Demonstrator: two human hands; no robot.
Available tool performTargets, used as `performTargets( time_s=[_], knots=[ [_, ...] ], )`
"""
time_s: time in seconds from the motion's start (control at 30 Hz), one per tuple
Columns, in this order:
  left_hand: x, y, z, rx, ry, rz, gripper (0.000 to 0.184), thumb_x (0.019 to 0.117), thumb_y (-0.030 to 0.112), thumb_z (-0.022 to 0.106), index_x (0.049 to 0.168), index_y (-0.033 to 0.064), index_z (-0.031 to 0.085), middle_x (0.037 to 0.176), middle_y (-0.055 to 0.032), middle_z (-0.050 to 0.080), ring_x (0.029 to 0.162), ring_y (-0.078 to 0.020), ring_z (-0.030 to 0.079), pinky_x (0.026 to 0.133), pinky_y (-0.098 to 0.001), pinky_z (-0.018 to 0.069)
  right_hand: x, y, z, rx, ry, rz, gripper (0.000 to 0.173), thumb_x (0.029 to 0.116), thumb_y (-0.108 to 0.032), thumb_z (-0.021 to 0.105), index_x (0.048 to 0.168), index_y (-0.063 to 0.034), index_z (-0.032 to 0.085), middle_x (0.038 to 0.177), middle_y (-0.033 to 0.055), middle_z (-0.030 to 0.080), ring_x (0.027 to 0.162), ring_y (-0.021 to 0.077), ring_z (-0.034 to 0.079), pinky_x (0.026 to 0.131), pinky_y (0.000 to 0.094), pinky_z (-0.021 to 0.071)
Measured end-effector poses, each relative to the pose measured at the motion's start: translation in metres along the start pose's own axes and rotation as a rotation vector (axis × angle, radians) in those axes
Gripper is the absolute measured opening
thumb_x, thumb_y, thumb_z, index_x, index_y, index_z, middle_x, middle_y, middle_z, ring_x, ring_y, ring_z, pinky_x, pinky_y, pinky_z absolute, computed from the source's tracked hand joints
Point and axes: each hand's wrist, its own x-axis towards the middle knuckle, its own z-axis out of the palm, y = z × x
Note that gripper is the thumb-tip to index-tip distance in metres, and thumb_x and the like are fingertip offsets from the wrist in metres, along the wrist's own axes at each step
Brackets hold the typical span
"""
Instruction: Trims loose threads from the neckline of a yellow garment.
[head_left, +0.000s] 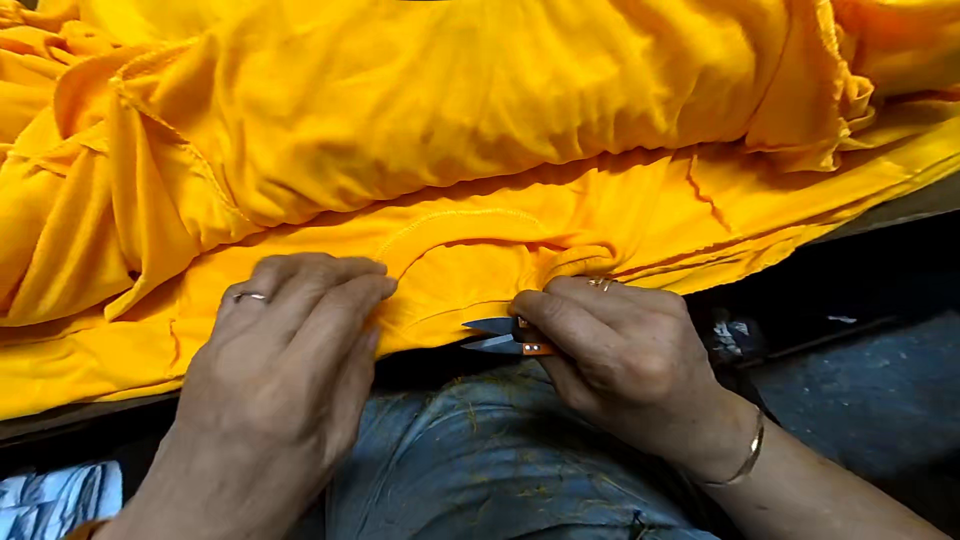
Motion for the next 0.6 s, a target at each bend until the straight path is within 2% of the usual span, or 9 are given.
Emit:
performTargets(
  time_s=[0.1, 0.13, 0.23, 0.33, 0.4, 0.47, 0.53, 0.6],
  knots=[
    [-0.011, -0.013, 0.002, 0.024, -0.04, 0.046, 0.024, 0.0999, 0.019, 0.056, 0.099, 0.004, 0.074, 0.094, -0.0098, 0.07, 0.097, -0.028, 0.066, 0.092, -0.051, 0.0465, -0.005, 0.002, -0.001, 0.014, -0.021, -0.01, 0.017, 0.0936, -0.006, 0.055, 0.093, -0.003, 0.071, 0.072, 0.0047, 0.058, 0.061, 0.0178, 0.056, 0.049, 0.0306, 0.0404],
    [-0.018, -0.013, 0.0, 0.019, -0.055, 0.044, 0.023, 0.0998, 0.019, 0.056, 0.095, 0.0048, 0.073, 0.089, -0.0088, 0.069, 0.093, -0.0265, 0.066, 0.091, -0.0493, 0.0477, -0.008, 0.003, -0.002, 0.023, -0.024, -0.013, 0.017, 0.0936, -0.006, 0.054, 0.093, -0.0029, 0.071, 0.072, 0.0048, 0.058, 0.062, 0.0178, 0.056, 0.049, 0.0307, 0.0407],
    [-0.045, -0.008, -0.006, -0.072, -0.2, 0.002, 0.022, 0.102, 0.021, 0.055, 0.093, 0.0092, 0.071, 0.09, -0.006, 0.069, 0.095, -0.0227, 0.066, 0.088, -0.0433, 0.0509, -0.011, 0.006, -0.001, 0.043, -0.022, -0.013, 0.017, 0.095, -0.006, 0.054, 0.093, -0.0031, 0.07, 0.073, 0.0046, 0.059, 0.062, 0.0173, 0.057, 0.05, 0.0305, 0.0417],
    [-0.065, 0.009, -0.009, -0.222, -0.385, -0.056, 0.02, 0.1019, 0.012, 0.054, 0.095, 0.0042, 0.071, 0.094, -0.0135, 0.07, 0.097, -0.0297, 0.067, 0.083, -0.044, 0.0553, -0.01, 0.008, 0.0, 0.049, -0.033, -0.025, 0.017, 0.0947, -0.006, 0.054, 0.094, -0.0027, 0.07, 0.074, 0.005, 0.059, 0.062, 0.0175, 0.057, 0.05, 0.031, 0.0423],
    [-0.072, 0.025, -0.01, -0.401, -0.524, -0.069, 0.019, 0.1017, 0.009, 0.055, 0.094, -0.0005, 0.07, 0.097, -0.0189, 0.07, 0.102, -0.0346, 0.067, 0.087, -0.0456, 0.0563, -0.008, 0.009, 0.001, 0.057, -0.04, -0.034, 0.017, 0.0945, -0.007, 0.053, 0.094, -0.0021, 0.07, 0.074, 0.0053, 0.059, 0.062, 0.0178, 0.057, 0.05, 0.0311, 0.0418],
    [-0.083, 0.034, -0.001, -0.491, -0.63, -0.079, 0.02, 0.1018, 0.009, 0.054, 0.093, -0.0004, 0.069, 0.096, -0.0186, 0.069, 0.101, -0.0353, 0.066, 0.087, -0.0455, 0.0552, -0.009, 0.01, 0.0, 0.071, -0.047, -0.035, 0.018, 0.0938, -0.007, 0.053, 0.095, -0.0019, 0.07, 0.073, 0.0047, 0.058, 0.062, 0.0173, 0.056, 0.05, 0.0309, 0.0413],
    [-0.095, 0.034, 0.012, -0.416, -0.683, -0.102, 0.021, 0.1013, 0.011, 0.054, 0.09, 0.0018, 0.069, 0.089, -0.0154, 0.067, 0.093, -0.0341, 0.066, 0.079, -0.0456, 0.0549, -0.009, 0.01, 0.0, 0.078, -0.042, -0.034, 0.018, 0.0932, -0.007, 0.053, 0.094, -0.0021, 0.07, 0.073, 0.0045, 0.058, 0.063, 0.0173, 0.057, 0.05, 0.0309, 0.0417],
    [-0.104, 0.029, 0.021, -0.222, -0.65, -0.097, 0.023, 0.1009, 0.015, 0.056, 0.084, 0.0042, 0.068, 0.076, -0.0117, 0.066, 0.079, -0.0319, 0.067, 0.07, -0.0453, 0.0541, -0.008, 0.01, 0.0, 0.089, -0.034, -0.032, 0.017, 0.0929, -0.007, 0.053, 0.092, -0.0026, 0.069, 0.073, 0.0043, 0.058, 0.063, 0.0167, 0.056, 0.05, 0.0306, 0.0415]
  ],
)
